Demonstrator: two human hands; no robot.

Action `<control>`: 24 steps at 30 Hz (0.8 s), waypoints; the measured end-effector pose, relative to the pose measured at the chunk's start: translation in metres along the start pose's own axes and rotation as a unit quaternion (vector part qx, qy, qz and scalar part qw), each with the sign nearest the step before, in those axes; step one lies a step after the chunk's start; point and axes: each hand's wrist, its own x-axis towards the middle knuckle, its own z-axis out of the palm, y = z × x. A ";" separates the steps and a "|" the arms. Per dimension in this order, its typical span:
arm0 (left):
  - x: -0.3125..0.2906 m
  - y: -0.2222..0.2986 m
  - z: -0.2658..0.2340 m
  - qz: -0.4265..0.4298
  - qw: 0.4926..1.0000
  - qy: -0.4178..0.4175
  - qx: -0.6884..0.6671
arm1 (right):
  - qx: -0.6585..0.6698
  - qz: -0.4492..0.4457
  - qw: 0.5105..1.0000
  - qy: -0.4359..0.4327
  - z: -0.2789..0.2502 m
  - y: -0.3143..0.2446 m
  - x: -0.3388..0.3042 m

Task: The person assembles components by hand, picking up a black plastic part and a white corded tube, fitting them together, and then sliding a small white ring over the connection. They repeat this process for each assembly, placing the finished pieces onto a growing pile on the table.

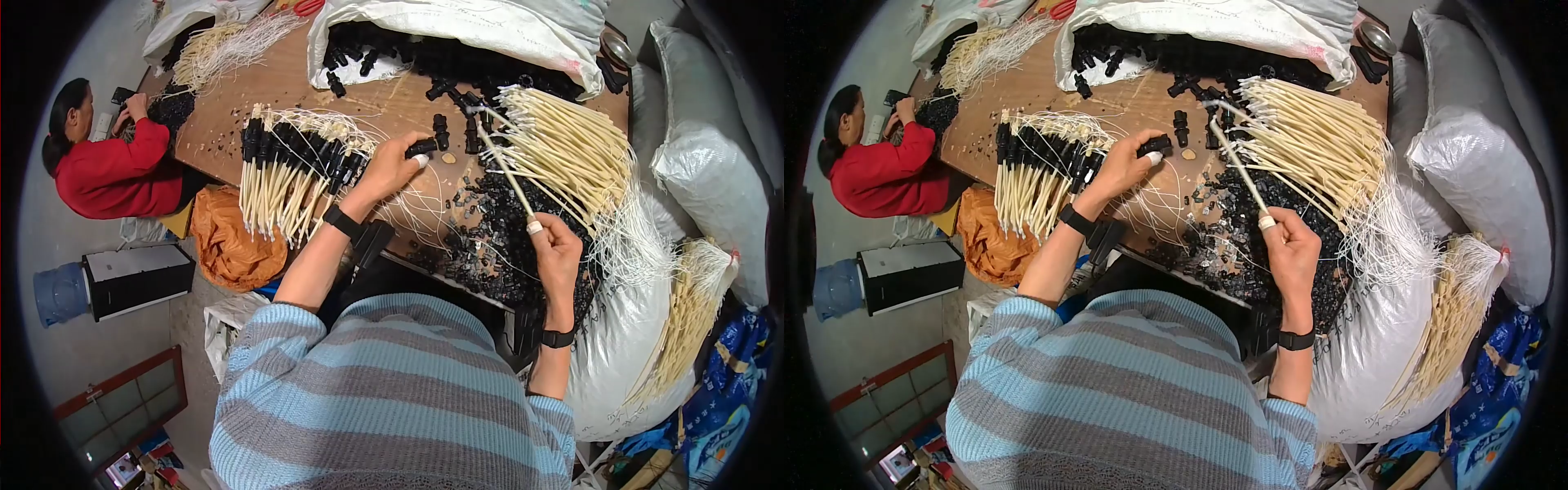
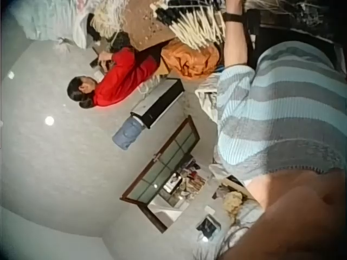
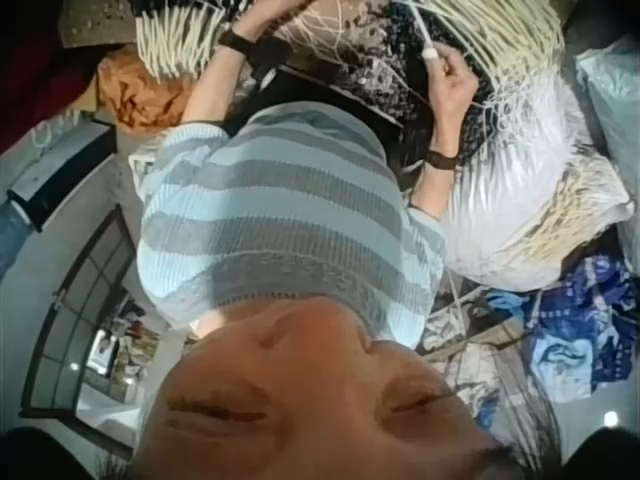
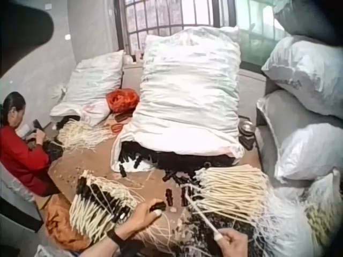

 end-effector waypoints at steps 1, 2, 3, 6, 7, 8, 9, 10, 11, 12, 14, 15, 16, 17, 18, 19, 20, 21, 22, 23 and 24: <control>-0.001 0.001 -0.001 0.000 1.000 0.001 0.001 | -0.024 -0.007 0.999 -0.037 0.000 -0.003 0.000; -0.003 0.003 -0.002 -0.027 0.999 -0.019 -0.043 | -0.047 -0.014 0.996 -0.073 0.001 -0.005 0.000; -0.004 0.006 -0.002 -0.053 0.994 -0.039 -0.086 | -0.054 -0.020 0.994 -0.093 0.003 -0.005 -0.003; -0.006 0.016 -0.004 -0.054 0.993 -0.052 -0.090 | -0.059 -0.022 0.992 -0.111 0.007 -0.001 -0.006; -0.006 0.010 -0.005 -0.055 0.993 -0.050 -0.090 | -0.058 -0.023 0.992 -0.113 0.006 -0.002 -0.006; -0.004 -0.001 -0.005 0.049 0.997 -0.045 -0.040 | -0.091 -0.053 0.986 -0.133 0.005 -0.004 -0.007; -0.003 -0.001 -0.006 0.153 0.987 -0.042 0.011 | -0.125 -0.081 0.977 -0.150 0.004 -0.005 -0.007; -0.003 0.000 -0.005 0.152 0.987 -0.042 0.011 | -0.124 -0.081 0.977 -0.151 0.004 -0.004 -0.006; -0.005 0.000 -0.005 0.251 0.959 -0.050 0.120 | -0.185 -0.159 0.959 -0.144 0.006 -0.004 -0.005; -0.007 0.006 -0.004 0.345 0.909 -0.059 0.226 | -0.243 -0.234 0.932 -0.135 0.007 -0.004 -0.003; -0.019 0.040 0.018 0.396 0.903 -0.077 0.147 | -0.264 -0.262 0.924 -0.094 0.023 -0.003 0.002; -0.032 0.067 0.027 0.387 0.892 -0.101 0.212 | -0.245 -0.234 0.939 -0.056 0.036 -0.003 0.003; -0.042 0.083 0.031 0.375 0.877 -0.123 0.276 | -0.224 -0.208 0.952 -0.020 0.044 -0.003 0.004; -0.041 0.073 0.033 0.375 0.876 -0.123 0.276 | -0.275 -0.239 0.931 0.006 0.044 0.010 0.007; -0.040 0.051 0.033 0.329 0.920 -0.047 0.208 | -0.199 -0.243 0.949 -0.018 0.033 0.022 0.011; -0.036 0.031 0.029 0.278 0.950 0.032 0.137 | -0.041 -0.170 0.983 -0.049 0.019 0.018 0.015; -0.035 0.021 0.019 0.277 0.951 0.030 0.135 | 0.117 -0.087 0.987 -0.074 0.003 0.012 0.013; -0.033 0.010 0.008 0.145 0.976 0.010 0.162 | 0.354 -0.066 0.926 -0.116 -0.002 0.006 0.014; -0.033 0.002 0.005 0.009 0.982 -0.009 0.186 | 0.302 -0.076 0.935 -0.171 -0.004 0.000 0.013; -0.036 -0.001 0.015 -0.032 0.995 -0.020 0.097 | 0.177 -0.094 0.962 -0.183 0.010 -0.002 0.007; -0.034 0.007 0.025 -0.028 0.995 -0.025 0.094 | 0.046 -0.111 0.976 -0.184 0.030 -0.012 0.001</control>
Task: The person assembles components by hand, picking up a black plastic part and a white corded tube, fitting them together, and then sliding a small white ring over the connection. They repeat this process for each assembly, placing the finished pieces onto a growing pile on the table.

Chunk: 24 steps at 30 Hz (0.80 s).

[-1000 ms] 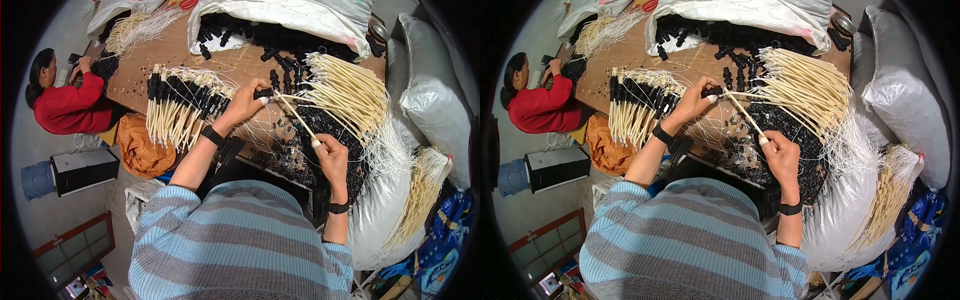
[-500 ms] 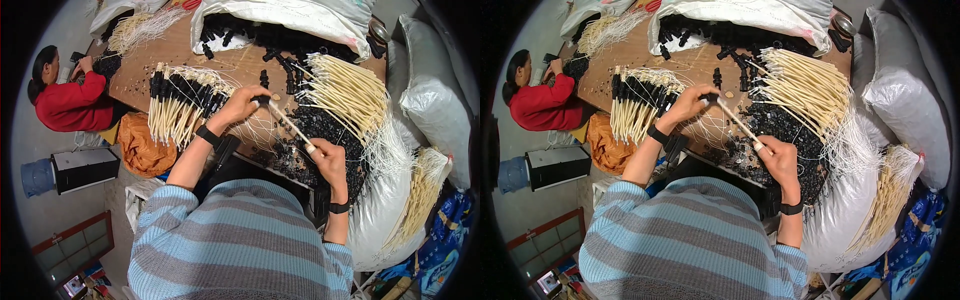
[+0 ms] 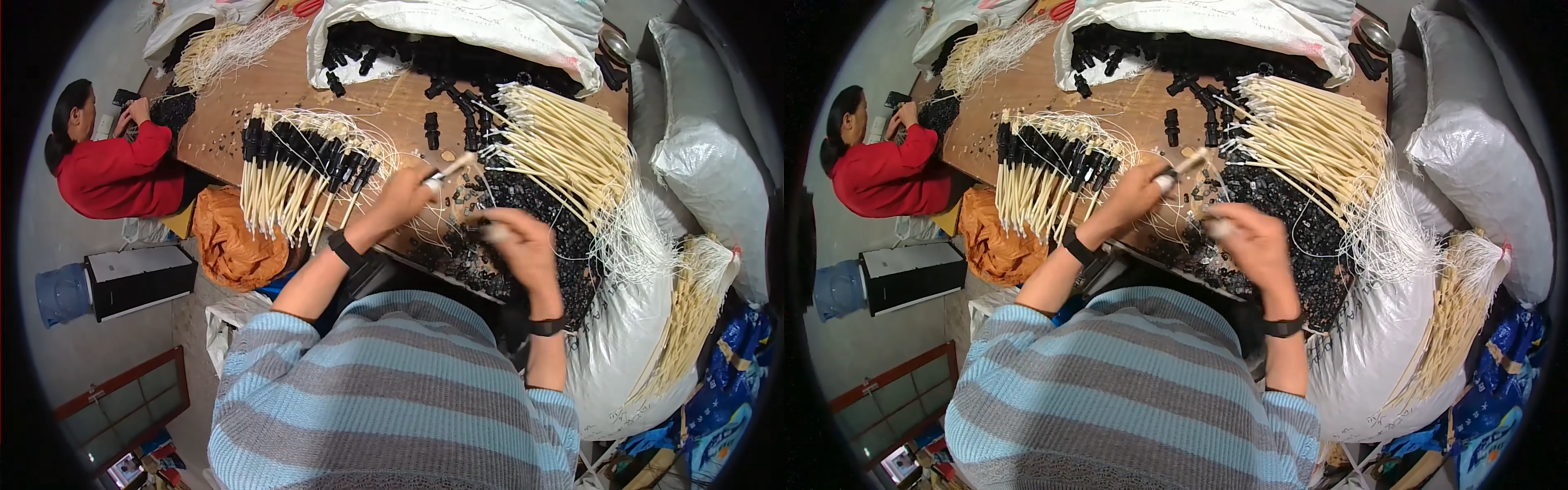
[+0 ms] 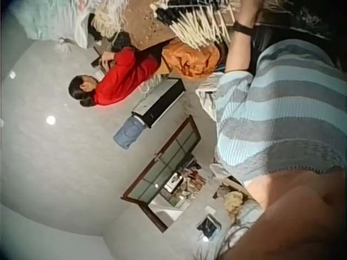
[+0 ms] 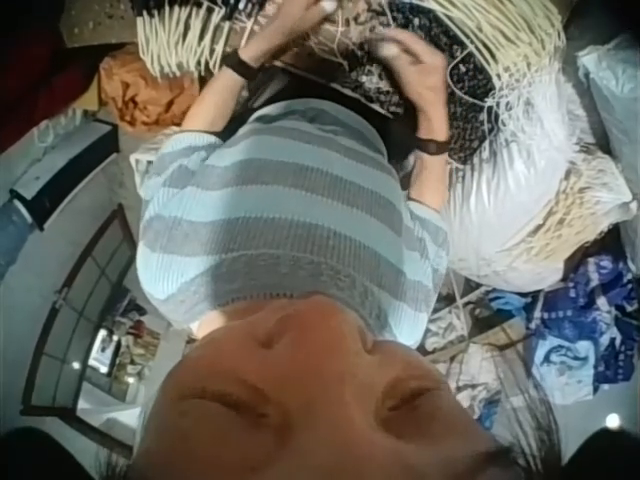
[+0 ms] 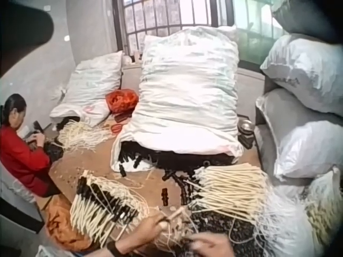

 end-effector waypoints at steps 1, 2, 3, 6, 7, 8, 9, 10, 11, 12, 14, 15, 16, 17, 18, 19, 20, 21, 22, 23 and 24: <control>-0.001 0.012 0.005 -0.019 0.984 -0.077 -0.157 | -0.194 -0.029 0.980 -0.023 0.013 0.006 0.002; -0.001 0.020 0.010 -0.037 0.938 -0.152 -0.309 | -0.297 -0.058 0.953 -0.019 0.025 0.008 0.002; -0.003 0.024 0.016 -0.013 0.955 -0.114 -0.275 | -0.303 -0.053 0.951 0.008 0.030 0.011 0.002; -0.002 0.024 0.007 0.011 0.984 -0.077 -0.161 | -0.294 -0.052 0.953 0.045 0.029 0.019 -0.001; -0.003 0.027 0.002 0.006 0.984 -0.123 -0.127 | -0.279 -0.055 0.957 0.057 0.028 0.020 -0.002; -0.003 0.024 0.002 0.006 0.984 -0.125 -0.128 | -0.280 -0.054 0.957 0.058 0.028 0.020 -0.003; -0.004 0.021 0.002 0.071 0.990 -0.100 -0.074 | -0.314 -0.073 0.943 0.082 0.028 0.020 -0.003; -0.005 0.018 0.001 0.136 0.988 -0.075 -0.019 | -0.346 -0.093 0.927 0.106 0.029 0.019 -0.003; -0.004 0.017 0.000 0.119 0.989 -0.089 -0.021 | -0.340 -0.081 0.931 0.107 0.028 0.016 -0.002; -0.004 0.018 0.000 0.118 0.989 -0.089 -0.021 | -0.340 -0.081 0.931 0.107 0.027 0.016 -0.001; -0.006 0.021 -0.002 0.129 0.987 -0.095 0.018 | -0.340 -0.085 0.929 0.115 0.027 0.016 0.000; -0.007 0.021 -0.001 0.128 0.987 -0.094 0.018 | -0.340 -0.085 0.930 0.115 0.028 0.016 0.001; -0.008 0.021 -0.001 0.148 0.986 -0.082 0.012 | -0.336 -0.087 0.931 0.113 0.028 0.017 0.001; -0.009 0.022 0.000 0.168 0.983 -0.070 0.006 | -0.333 -0.088 0.932 0.111 0.028 0.018 0.001; -0.009 0.023 0.000 0.167 0.984 -0.069 0.006 | -0.333 -0.088 0.932 0.111 0.029 0.018 0.001; -0.009 0.026 -0.001 0.174 0.981 -0.084 0.020 | -0.326 -0.088 0.935 0.107 0.030 0.019 0.001; -0.010 0.027 -0.001 0.181 0.978 -0.098 0.033 | -0.319 -0.088 0.938 0.103 0.031 0.020 0.000; -0.010 0.027 0.000 0.182 0.978 -0.098 0.034 | -0.319 -0.087 0.938 0.103 0.031 0.021 0.000; -0.012 0.026 0.002 0.199 0.976 -0.084 0.038 | -0.309 -0.081 0.943 0.091 0.031 0.023 0.000; -0.013 0.026 0.003 0.217 0.973 -0.069 0.042 | -0.298 -0.075 0.948 0.079 0.031 0.024 -0.001; -0.012 0.032 0.000 0.218 0.973 -0.070 0.042 | -0.298 -0.074 0.948 0.080 0.031 0.026 -0.001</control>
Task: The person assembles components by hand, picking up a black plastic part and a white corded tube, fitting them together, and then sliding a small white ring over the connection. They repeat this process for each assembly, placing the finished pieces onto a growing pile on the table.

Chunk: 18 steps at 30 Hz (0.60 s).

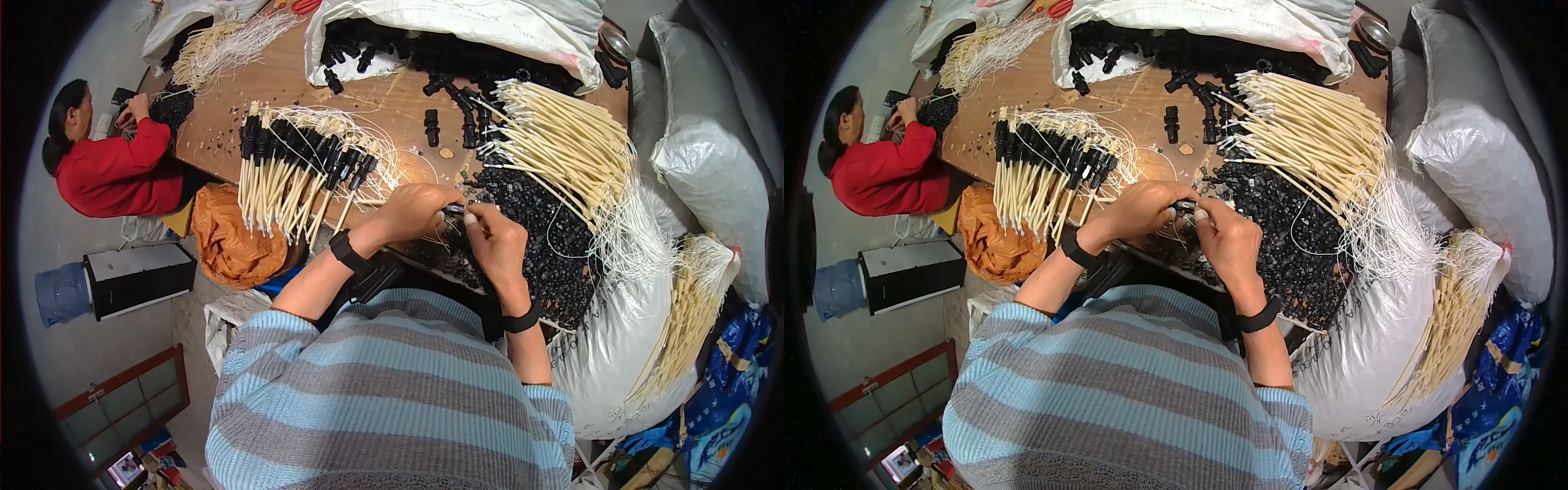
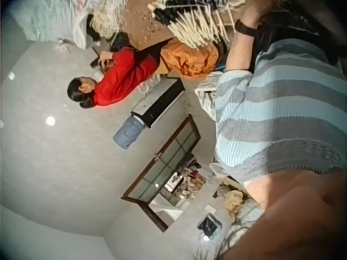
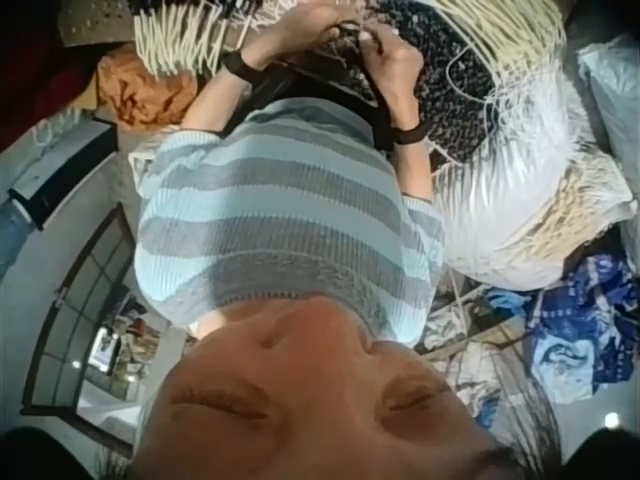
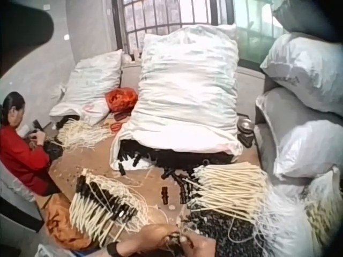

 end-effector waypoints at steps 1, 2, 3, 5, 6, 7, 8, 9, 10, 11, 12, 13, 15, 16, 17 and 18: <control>0.004 0.008 -0.006 -0.044 0.997 -0.068 -0.014 | 0.031 0.002 0.999 -0.009 0.001 0.001 -0.001; 0.006 0.012 -0.010 -0.088 0.986 -0.135 -0.029 | 0.062 0.004 0.998 -0.018 0.001 0.002 -0.002; 0.005 0.011 -0.010 -0.089 0.986 -0.135 -0.029 | 0.062 0.004 0.998 -0.019 0.001 0.001 -0.003; 0.001 0.008 -0.010 -0.042 0.982 -0.128 -0.129 | 0.020 -0.037 0.996 -0.083 0.002 -0.003 -0.005; 0.003 0.009 -0.010 -0.040 0.982 -0.129 -0.129 | 0.019 -0.037 0.996 -0.082 0.003 -0.002 -0.005; 0.004 0.012 -0.010 -0.012 0.992 -0.038 -0.120 | -0.001 -0.020 0.998 -0.064 0.004 0.001 -0.007; 0.005 0.014 -0.010 0.016 0.992 0.053 -0.110 | -0.022 -0.004 0.999 -0.047 0.005 0.002 -0.007; 0.004 0.010 -0.008 0.016 0.992 0.054 -0.109 | -0.021 -0.005 0.999 -0.048 0.005 0.001 -0.007; 0.001 0.003 -0.005 0.054 0.991 0.082 -0.088 | -0.020 -0.010 0.999 -0.041 0.005 0.000 -0.007; -0.001 -0.002 -0.004 0.092 0.988 0.109 -0.066 | -0.019 -0.016 0.999 -0.033 0.004 -0.002 -0.007; -0.002 -0.001 -0.005 0.092 0.988 0.109 -0.066 | -0.019 -0.016 0.999 -0.033 0.004 -0.003 -0.007; -0.003 0.002 -0.008 0.109 0.983 0.120 -0.083 | 0.054 -0.006 0.998 -0.020 0.005 -0.005 -0.006; -0.003 0.003 -0.007 0.126 0.978 0.129 -0.101 | 0.127 0.005 0.992 -0.006 0.003 -0.008 -0.007; -0.004 0.001 -0.005 0.115 0.982 0.102 -0.114 | 0.106 0.026 0.994 -0.025 0.002 -0.010 -0.009; -0.004 -0.002 -0.002 0.104 0.984 0.073 -0.127 | 0.085 0.048 0.994 -0.044 0.002 -0.011 -0.012; -0.001 -0.009 0.002 0.105 0.984 0.072 -0.125 | 0.086 0.048 0.994 -0.042 0.004 -0.007 -0.014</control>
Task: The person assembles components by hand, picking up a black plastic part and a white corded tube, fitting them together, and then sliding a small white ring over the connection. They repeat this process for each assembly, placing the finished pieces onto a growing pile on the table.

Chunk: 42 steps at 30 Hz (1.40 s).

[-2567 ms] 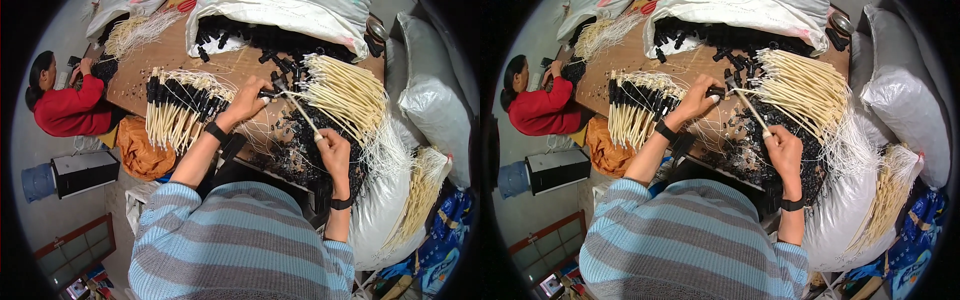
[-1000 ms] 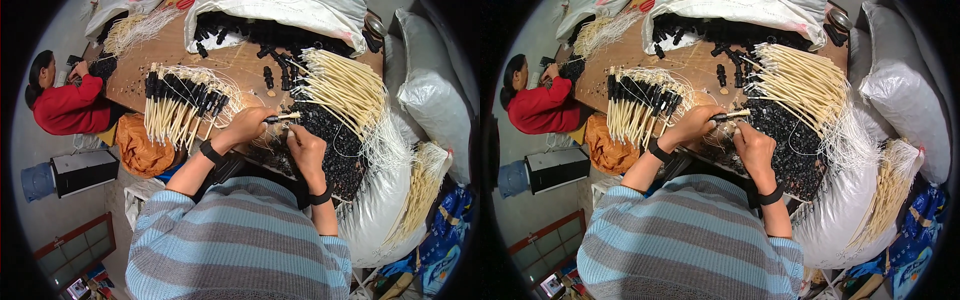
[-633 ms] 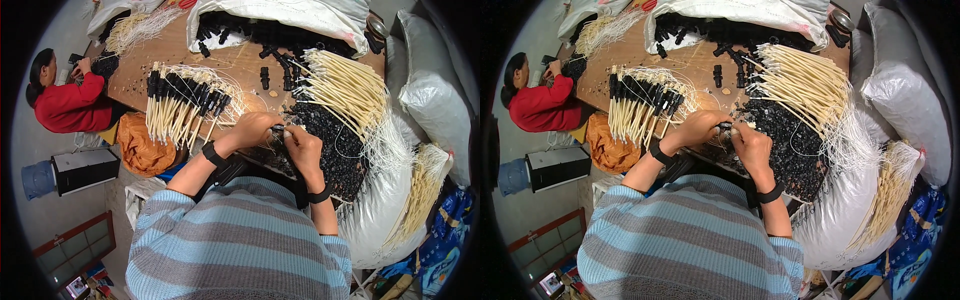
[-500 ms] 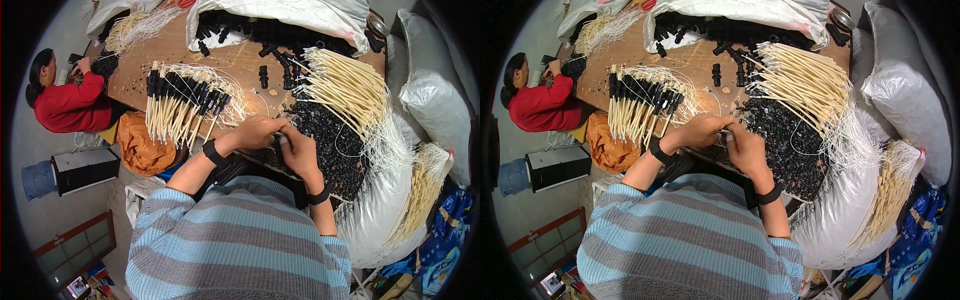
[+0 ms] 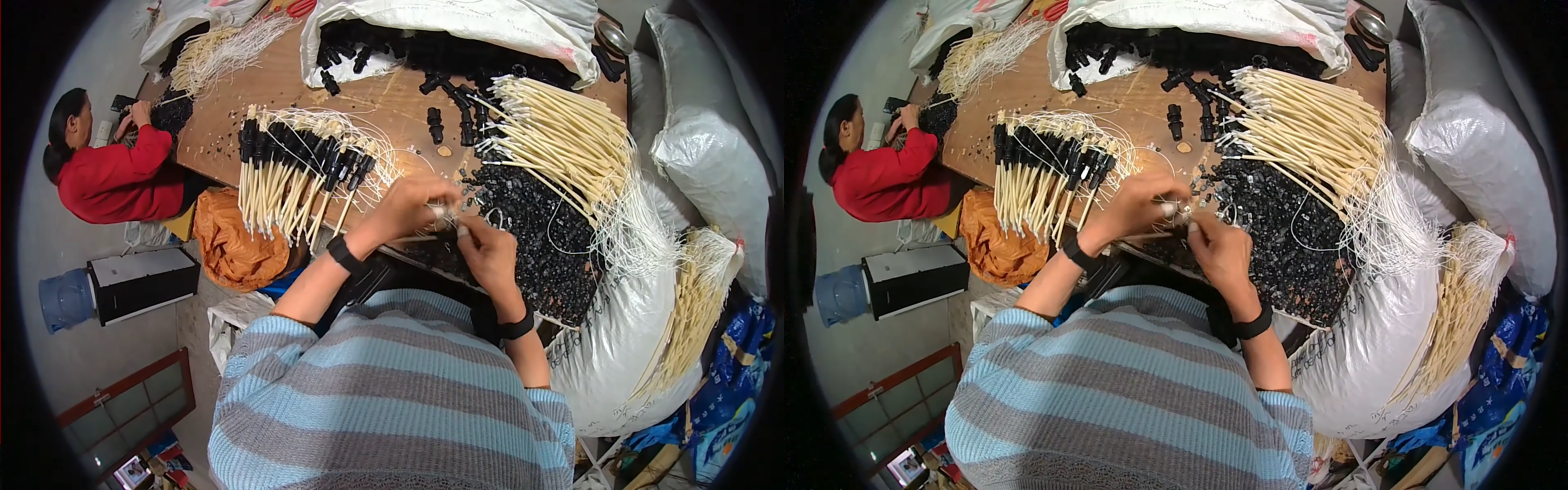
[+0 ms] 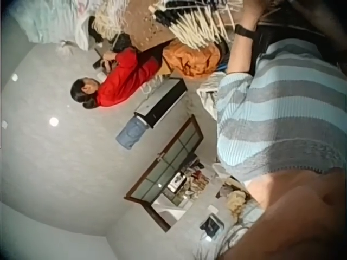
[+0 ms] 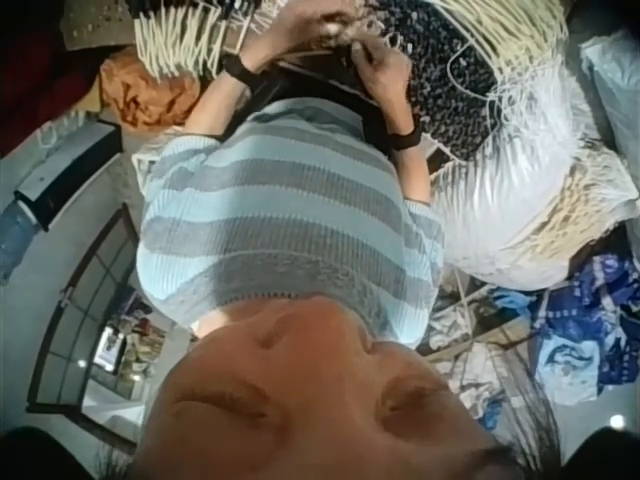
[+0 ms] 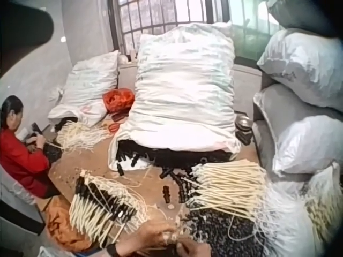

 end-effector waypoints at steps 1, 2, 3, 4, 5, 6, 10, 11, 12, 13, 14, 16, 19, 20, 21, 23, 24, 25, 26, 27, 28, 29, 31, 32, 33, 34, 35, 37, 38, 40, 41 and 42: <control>0.003 -0.012 0.003 -0.007 0.997 0.031 0.069 | 0.001 0.038 0.999 0.021 0.002 0.007 -0.003; 0.004 -0.024 0.004 -0.013 0.988 0.061 0.138 | 0.001 0.076 0.996 0.043 0.002 0.011 -0.006; 0.004 -0.033 0.002 0.005 0.985 0.045 0.169 | 0.007 0.085 0.995 0.059 0.000 0.011 -0.007; -0.001 -0.038 -0.001 0.006 0.984 0.044 0.171 | 0.009 0.083 0.995 0.060 -0.003 0.012 -0.008; -0.009 -0.044 -0.008 -0.067 0.975 0.019 0.213 | 0.009 0.105 0.993 0.057 -0.006 0.013 -0.009; -0.012 -0.041 -0.016 -0.140 0.958 -0.009 0.251 | 0.009 0.130 0.990 0.056 -0.009 0.015 -0.010; -0.008 -0.030 -0.022 -0.055 0.969 0.010 0.239 | 0.012 0.151 0.987 0.049 -0.012 0.021 -0.006; -0.002 -0.027 -0.012 -0.013 0.982 0.007 0.191 | 0.020 0.169 0.984 0.042 -0.012 0.020 -0.006; 0.001 -0.027 -0.004 -0.013 0.981 0.008 0.191 | 0.020 0.168 0.985 0.041 -0.011 0.019 -0.005; 0.003 -0.028 0.005 -0.012 0.980 -0.004 0.198 | 0.021 0.171 0.984 0.038 -0.010 0.020 -0.004; 0.003 -0.031 0.011 -0.011 0.979 -0.017 0.205 | 0.021 0.173 0.984 0.035 -0.009 0.020 -0.004; 0.007 -0.034 0.013 0.008 0.985 -0.006 0.172 | 0.032 0.183 0.982 0.038 -0.008 0.021 -0.004; 0.009 -0.023 0.011 -0.047 0.989 0.004 0.138 | 0.032 0.196 0.978 0.056 -0.005 0.029 -0.003; 0.012 -0.011 0.014 -0.043 0.990 0.003 0.135 | 0.023 0.198 0.978 0.069 -0.002 0.035 -0.001; 0.014 0.005 0.019 -0.039 0.991 0.026 0.122 | 0.031 0.193 0.978 0.065 0.001 0.036 0.003; 0.016 0.010 0.032 0.014 0.989 0.074 0.129 | 0.072 0.191 0.977 0.054 0.005 0.035 0.009; 0.016 0.012 0.032 0.014 0.989 0.075 0.129 | 0.115 0.188 0.975 0.041 0.006 0.034 0.011; 0.016 0.016 0.033 0.014 0.985 0.077 0.153 | 0.185 0.195 0.963 0.020 0.006 0.033 0.011; 0.016 0.019 0.032 0.014 0.981 0.078 0.176 | 0.184 0.194 0.963 0.019 0.006 0.031 0.012; 0.017 0.021 0.031 0.013 0.981 0.080 0.176 | 0.227 0.191 0.955 0.021 0.006 0.028 0.011; 0.018 0.023 0.030 0.013 0.980 0.081 0.181 | 0.269 0.188 0.944 0.023 0.005 0.026 0.012; 0.018 0.024 0.030 0.013 0.979 0.082 0.187 | 0.268 0.187 0.945 0.023 0.006 0.027 0.012; 0.021 0.025 0.037 -0.022 0.985 0.129 0.117 | 0.290 0.206 0.934 0.043 0.007 0.029 0.013; 0.021 0.025 0.040 -0.057 0.982 0.172 0.046 | 0.290 0.206 0.934 0.043 0.007 0.028 0.012; 0.018 0.018 0.039 -0.057 0.982 0.173 0.045 | 0.303 0.203 0.930 0.056 0.005 0.022 0.013; 0.012 0.009 0.037 -0.102 0.985 0.132 0.038 | 0.315 0.200 0.925 0.068 0.004 0.019 0.012; 0.007 0.002 0.037 -0.147 0.984 0.091 0.030 | 0.315 0.200 0.925 0.067 0.004 0.019 0.011; 0.009 0.005 0.039 -0.169 0.980 0.103 -0.018 | 0.180 0.162 0.968 0.071 0.004 0.020 0.010; 0.009 0.007 0.039 -0.190 0.973 0.115 -0.065 | 0.180 0.162 0.968 0.070 0.003 0.018 0.009; 0.009 0.010 0.036 -0.184 0.973 0.133 -0.043 | 0.103 0.114 0.984 0.090 0.001 0.012 0.009; 0.009 0.011 0.035 -0.178 0.972 0.152 -0.020 | 0.103 0.115 0.984 0.089 0.000 0.012 0.009; 0.010 0.012 0.034 -0.179 0.972 0.151 -0.019 | 0.209 0.149 0.964 0.066 -0.002 0.013 0.010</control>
